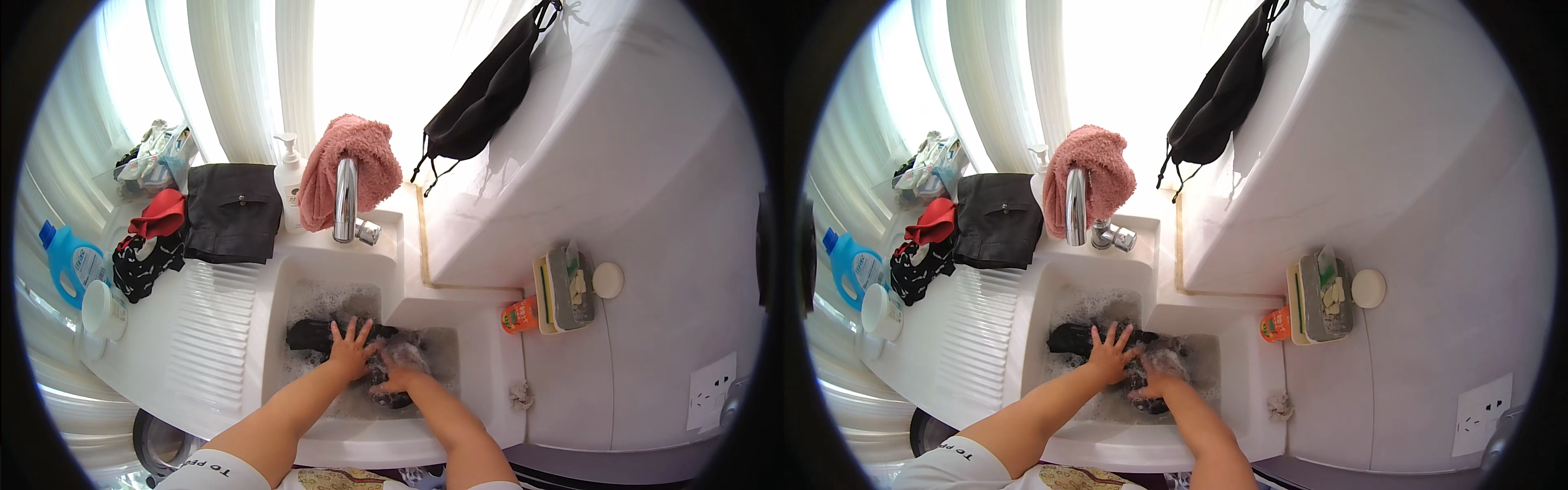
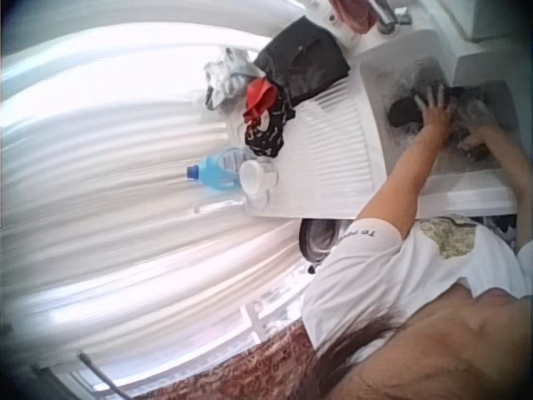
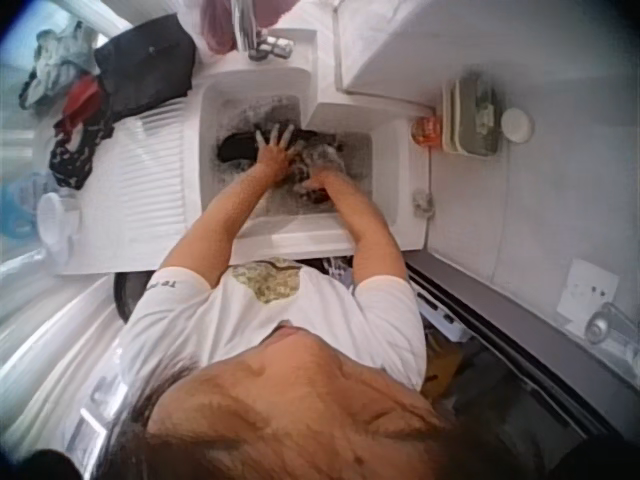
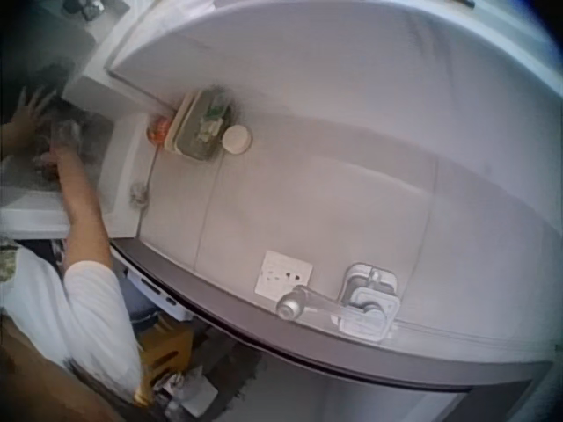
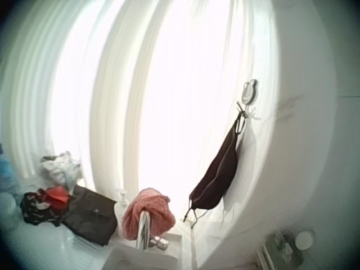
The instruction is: The person washes several items of clothing by hand in a sink, including a pink towel, black garments, and a red piece, by scrubbing them in soapy water.
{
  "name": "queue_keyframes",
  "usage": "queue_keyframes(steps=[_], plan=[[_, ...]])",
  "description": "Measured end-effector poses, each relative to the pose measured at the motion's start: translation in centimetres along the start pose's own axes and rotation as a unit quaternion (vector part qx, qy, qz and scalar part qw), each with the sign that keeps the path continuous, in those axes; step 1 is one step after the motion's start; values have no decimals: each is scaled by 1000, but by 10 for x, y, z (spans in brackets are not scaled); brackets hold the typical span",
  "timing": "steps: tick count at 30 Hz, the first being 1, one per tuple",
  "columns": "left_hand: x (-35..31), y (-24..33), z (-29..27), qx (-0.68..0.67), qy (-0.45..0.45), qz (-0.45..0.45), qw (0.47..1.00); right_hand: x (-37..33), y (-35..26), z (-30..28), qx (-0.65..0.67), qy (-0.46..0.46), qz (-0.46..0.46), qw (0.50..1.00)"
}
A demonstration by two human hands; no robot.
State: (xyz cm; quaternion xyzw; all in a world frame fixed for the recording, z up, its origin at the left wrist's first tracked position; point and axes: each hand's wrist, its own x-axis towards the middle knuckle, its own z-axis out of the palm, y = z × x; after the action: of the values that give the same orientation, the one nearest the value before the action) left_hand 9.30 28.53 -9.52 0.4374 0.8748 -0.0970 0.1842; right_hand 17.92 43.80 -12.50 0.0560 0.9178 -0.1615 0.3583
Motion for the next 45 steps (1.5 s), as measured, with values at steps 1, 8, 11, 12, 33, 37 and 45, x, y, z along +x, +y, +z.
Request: queue_keyframes(steps=[1, 8, 11, 12, 33, 37, 45], plan=[[-2, -8, -7, -33, -17, 15, 999, -11, -8, -14, -5, -4, 2, 1000], [-38, -43, 1, -181, 14, 55, 982, -8, -20, -18, 109, 71, 184, 974], [-68, -37, -15, -246, 41, -21, 968, -38, -44, -35, 94, 161, 96, 978], [-72, -39, -13, -241, 59, -36, 968, -44, -43, -37, 90, 247, 24, 964], [-76, -73, -115, -707, 352, 63, 610, -200, -35, -191, 484, 453, -355, 659], [-92, -69, -136, -868, 183, -8, 461, -168, 0, -154, 569, 311, -265, 714], [-42, -81, -88, -436, 62, -179, 880, -66, 52, -66, 205, 90, 90, 970]])
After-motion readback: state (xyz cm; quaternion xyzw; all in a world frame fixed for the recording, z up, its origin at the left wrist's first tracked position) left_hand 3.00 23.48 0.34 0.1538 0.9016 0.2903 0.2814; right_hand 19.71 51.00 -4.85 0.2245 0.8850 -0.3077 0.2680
